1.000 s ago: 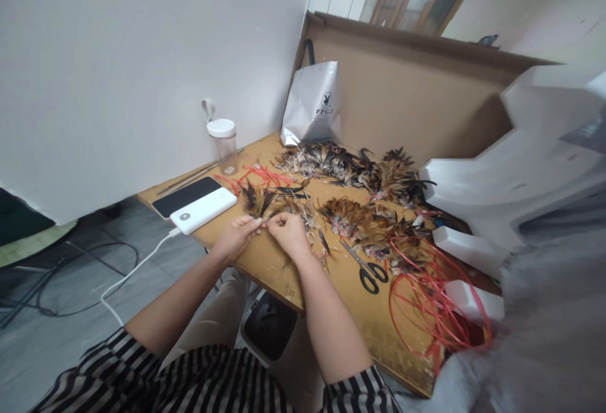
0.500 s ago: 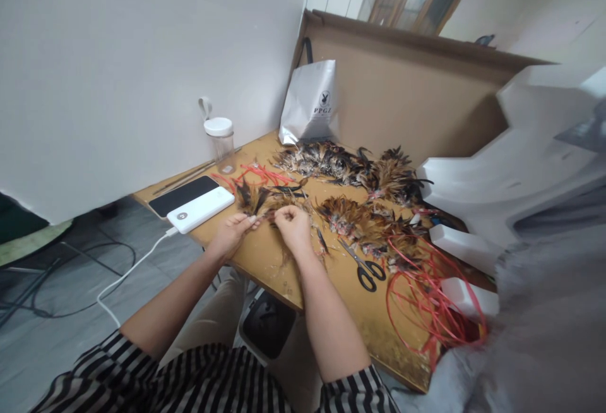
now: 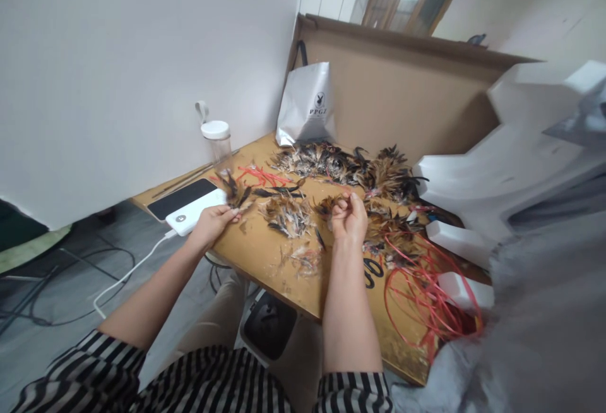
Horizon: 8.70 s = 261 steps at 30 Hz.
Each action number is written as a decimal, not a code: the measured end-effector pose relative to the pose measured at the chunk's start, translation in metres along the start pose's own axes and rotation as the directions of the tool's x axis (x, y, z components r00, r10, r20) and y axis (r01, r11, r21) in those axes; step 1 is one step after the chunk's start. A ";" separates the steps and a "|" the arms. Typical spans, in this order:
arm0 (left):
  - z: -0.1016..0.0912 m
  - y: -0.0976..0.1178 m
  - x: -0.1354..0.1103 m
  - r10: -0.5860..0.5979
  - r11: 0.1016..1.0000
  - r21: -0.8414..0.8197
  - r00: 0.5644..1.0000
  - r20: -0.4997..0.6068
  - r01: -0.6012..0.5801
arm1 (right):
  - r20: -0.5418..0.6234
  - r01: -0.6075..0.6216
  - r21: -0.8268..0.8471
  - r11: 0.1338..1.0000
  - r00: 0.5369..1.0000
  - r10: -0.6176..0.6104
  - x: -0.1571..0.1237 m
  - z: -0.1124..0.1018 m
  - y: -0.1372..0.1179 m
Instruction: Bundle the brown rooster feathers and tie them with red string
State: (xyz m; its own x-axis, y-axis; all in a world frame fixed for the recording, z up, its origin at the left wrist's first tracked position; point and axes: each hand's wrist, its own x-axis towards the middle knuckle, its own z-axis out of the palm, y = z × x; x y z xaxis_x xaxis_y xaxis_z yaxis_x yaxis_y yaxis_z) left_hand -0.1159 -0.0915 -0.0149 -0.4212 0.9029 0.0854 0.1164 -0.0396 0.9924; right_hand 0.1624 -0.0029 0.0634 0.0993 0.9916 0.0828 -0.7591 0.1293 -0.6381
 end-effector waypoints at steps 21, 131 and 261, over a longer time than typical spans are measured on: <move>0.049 0.079 -0.027 -0.093 0.853 -0.435 0.904 0.418 0.288 | 0.405 0.103 -0.646 0.756 0.886 0.225 -0.033 0.009 0.030; 0.027 0.093 -0.074 0.036 0.987 -0.123 0.602 0.798 0.104 | 0.553 0.408 -0.819 0.403 0.751 0.362 -0.052 0.017 0.006; 0.045 0.019 -0.048 -0.212 0.976 0.051 0.876 0.434 0.211 | 0.340 0.238 -0.939 0.248 0.750 0.567 -0.069 -0.007 0.072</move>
State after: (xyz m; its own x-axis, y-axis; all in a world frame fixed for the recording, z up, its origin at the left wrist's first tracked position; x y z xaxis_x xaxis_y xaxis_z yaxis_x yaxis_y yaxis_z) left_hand -0.0530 -0.1165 -0.0046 -0.0034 0.9848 -0.1739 0.0709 0.1737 0.9822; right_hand 0.1051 -0.0624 0.0068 -0.5744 0.8176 -0.0395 0.4392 0.2672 -0.8577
